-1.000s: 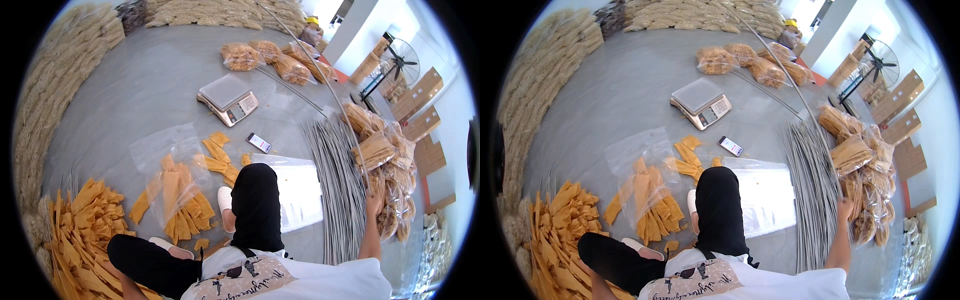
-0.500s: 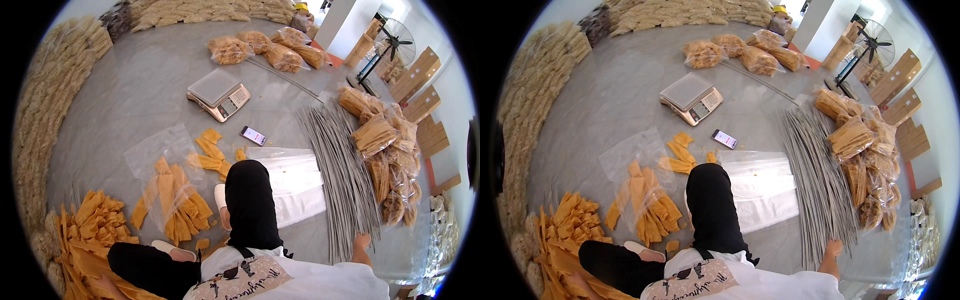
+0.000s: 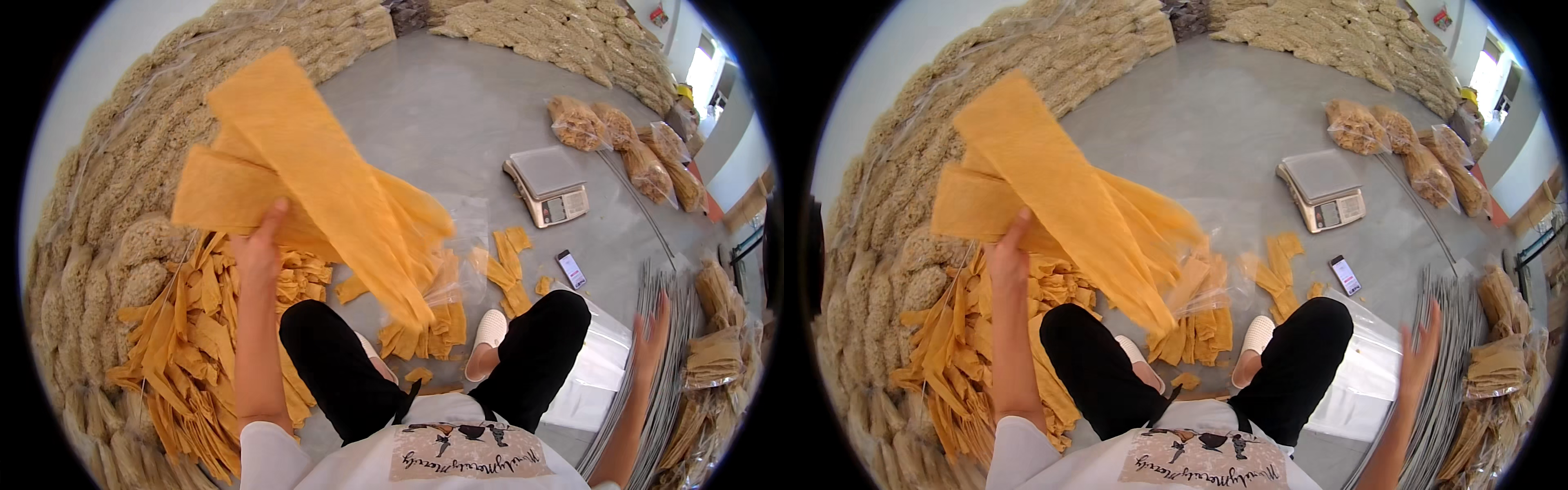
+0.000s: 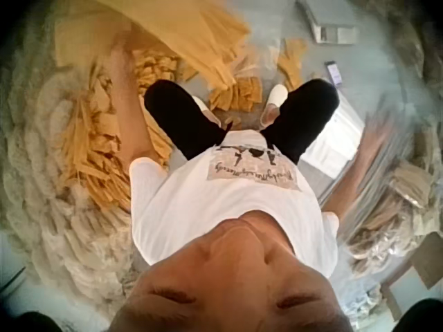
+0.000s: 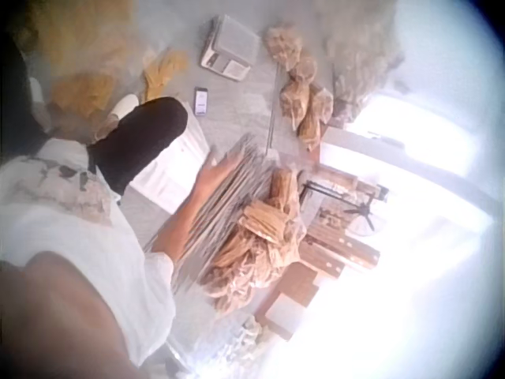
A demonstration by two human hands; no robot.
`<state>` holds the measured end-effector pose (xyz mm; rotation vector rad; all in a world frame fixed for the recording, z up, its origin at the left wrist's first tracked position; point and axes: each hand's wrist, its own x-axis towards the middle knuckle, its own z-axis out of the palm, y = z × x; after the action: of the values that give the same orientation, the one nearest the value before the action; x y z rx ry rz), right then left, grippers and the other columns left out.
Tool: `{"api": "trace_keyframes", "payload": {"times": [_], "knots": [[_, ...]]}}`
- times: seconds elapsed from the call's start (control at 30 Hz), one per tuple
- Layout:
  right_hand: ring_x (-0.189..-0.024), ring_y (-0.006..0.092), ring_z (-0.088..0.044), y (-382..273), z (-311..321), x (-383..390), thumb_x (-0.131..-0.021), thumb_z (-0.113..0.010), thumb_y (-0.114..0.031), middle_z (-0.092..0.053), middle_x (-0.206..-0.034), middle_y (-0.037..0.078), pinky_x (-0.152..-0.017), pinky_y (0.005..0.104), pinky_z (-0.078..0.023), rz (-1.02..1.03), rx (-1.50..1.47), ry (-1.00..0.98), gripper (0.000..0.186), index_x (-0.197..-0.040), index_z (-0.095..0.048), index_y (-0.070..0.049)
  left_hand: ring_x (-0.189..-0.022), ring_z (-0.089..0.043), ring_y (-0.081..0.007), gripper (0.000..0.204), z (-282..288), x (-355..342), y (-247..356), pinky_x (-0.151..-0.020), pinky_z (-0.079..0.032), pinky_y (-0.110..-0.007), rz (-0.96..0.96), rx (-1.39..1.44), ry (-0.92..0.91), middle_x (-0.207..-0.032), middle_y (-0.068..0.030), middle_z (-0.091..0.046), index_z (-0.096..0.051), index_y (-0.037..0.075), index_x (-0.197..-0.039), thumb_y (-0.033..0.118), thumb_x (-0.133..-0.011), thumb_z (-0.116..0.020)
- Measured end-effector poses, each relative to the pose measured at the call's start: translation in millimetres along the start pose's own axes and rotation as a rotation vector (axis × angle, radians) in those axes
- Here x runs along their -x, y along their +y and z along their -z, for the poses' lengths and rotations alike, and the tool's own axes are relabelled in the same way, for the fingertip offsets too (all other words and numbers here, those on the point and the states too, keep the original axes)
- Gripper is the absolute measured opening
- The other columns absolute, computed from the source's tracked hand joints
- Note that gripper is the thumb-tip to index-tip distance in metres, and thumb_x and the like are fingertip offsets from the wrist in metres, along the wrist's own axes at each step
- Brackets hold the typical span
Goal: The person sorts and packages strips of dried tofu skins by hand. They pick up bundles from a pile on the floor, weigh them on a digital scale, and place the portions into clear plastic bags.
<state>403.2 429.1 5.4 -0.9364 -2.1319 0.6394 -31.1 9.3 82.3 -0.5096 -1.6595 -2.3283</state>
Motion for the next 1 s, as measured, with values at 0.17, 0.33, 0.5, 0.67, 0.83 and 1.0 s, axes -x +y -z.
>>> {"api": "trace_keyframes", "payload": {"times": [0.17, 0.33, 0.5, 0.67, 0.83, 1.0], "knots": [[-0.143, 0.0282, -0.013, -179, -110, -30, -0.074, -0.068, -0.055, -0.015, -0.153, 0.018, -0.113, 0.0445, -0.013, 0.491, -0.422, -0.560, 0.107, -0.148, -0.011, -0.003, -0.105, -0.058, -0.0218, 0.046, -30, 48, -22, -0.091, -0.046, -0.033, 0.357, 0.184, -0.258, -0.116, -0.0093, -0.060, -0.053, -0.002, -0.118, -0.002, -0.075, -0.070], [-0.139, 0.0278, -0.022, -165, -218, -18, -0.076, -0.073, -0.046, -0.019, -0.151, 0.019, -0.112, 0.0382, -0.020, 0.016, -0.948, -1.180, 0.107, -0.146, -0.008, 0.002, -0.106, -0.059, -0.0224, 0.045, -55, 87, -83, -0.090, -0.047, -0.035, 0.766, 0.334, -0.343, -0.118, -0.0090, -0.060, -0.053, 0.000, -0.120, 0.006, -0.079, -0.071], [-0.131, 0.0245, -0.035, -130, -274, 48, -0.078, -0.074, -0.040, -0.035, -0.142, 0.014, -0.106, 0.0362, -0.030, -0.496, -1.229, -1.331, 0.093, -0.143, -0.021, 0.000, -0.107, -0.058, -0.0224, 0.051, -36, 134, -137, -0.089, -0.048, -0.035, 1.127, 0.540, -0.125, -0.119, -0.0098, -0.059, -0.050, 0.003, -0.125, 0.014, -0.081, -0.072], [-0.124, 0.0213, -0.044, -131, -270, 76, -0.074, -0.078, -0.020, -0.046, -0.134, 0.010, -0.103, 0.0349, -0.036, -0.583, -1.126, -1.179, 0.084, -0.140, -0.029, -0.001, -0.106, -0.059, -0.0209, 0.055, -23, 186, -139, -0.086, -0.050, -0.034, 1.156, 0.201, -0.268, -0.120, -0.0104, -0.059, -0.049, 0.002, -0.127, 0.015, -0.080, -0.074], [-0.117, 0.0213, -0.051, -121, -269, 81, -0.074, -0.076, -0.008, -0.050, -0.129, 0.008, -0.096, 0.0364, -0.044, -0.581, -1.050, -1.236, 0.076, -0.137, -0.033, -0.003, -0.108, -0.058, -0.0211, 0.050, -35, 184, -139, -0.088, -0.049, -0.035, 1.153, 0.232, -0.282, -0.121, -0.0100, -0.058, -0.049, 0.002, -0.127, 0.013, -0.083, -0.069], [-0.110, 0.0243, -0.056, -123, -252, 53, -0.069, -0.077, -0.004, -0.054, -0.123, 0.012, -0.092, 0.0353, -0.046, -0.825, -1.155, -1.069, 0.074, -0.132, -0.039, -0.001, -0.114, -0.054, -0.0207, 0.055, -76, 170, -140, -0.093, -0.046, -0.034, 1.101, 0.357, -0.424, -0.127, -0.0096, -0.054, -0.043, 0.003, -0.132, 0.015, -0.084, -0.068]]}}
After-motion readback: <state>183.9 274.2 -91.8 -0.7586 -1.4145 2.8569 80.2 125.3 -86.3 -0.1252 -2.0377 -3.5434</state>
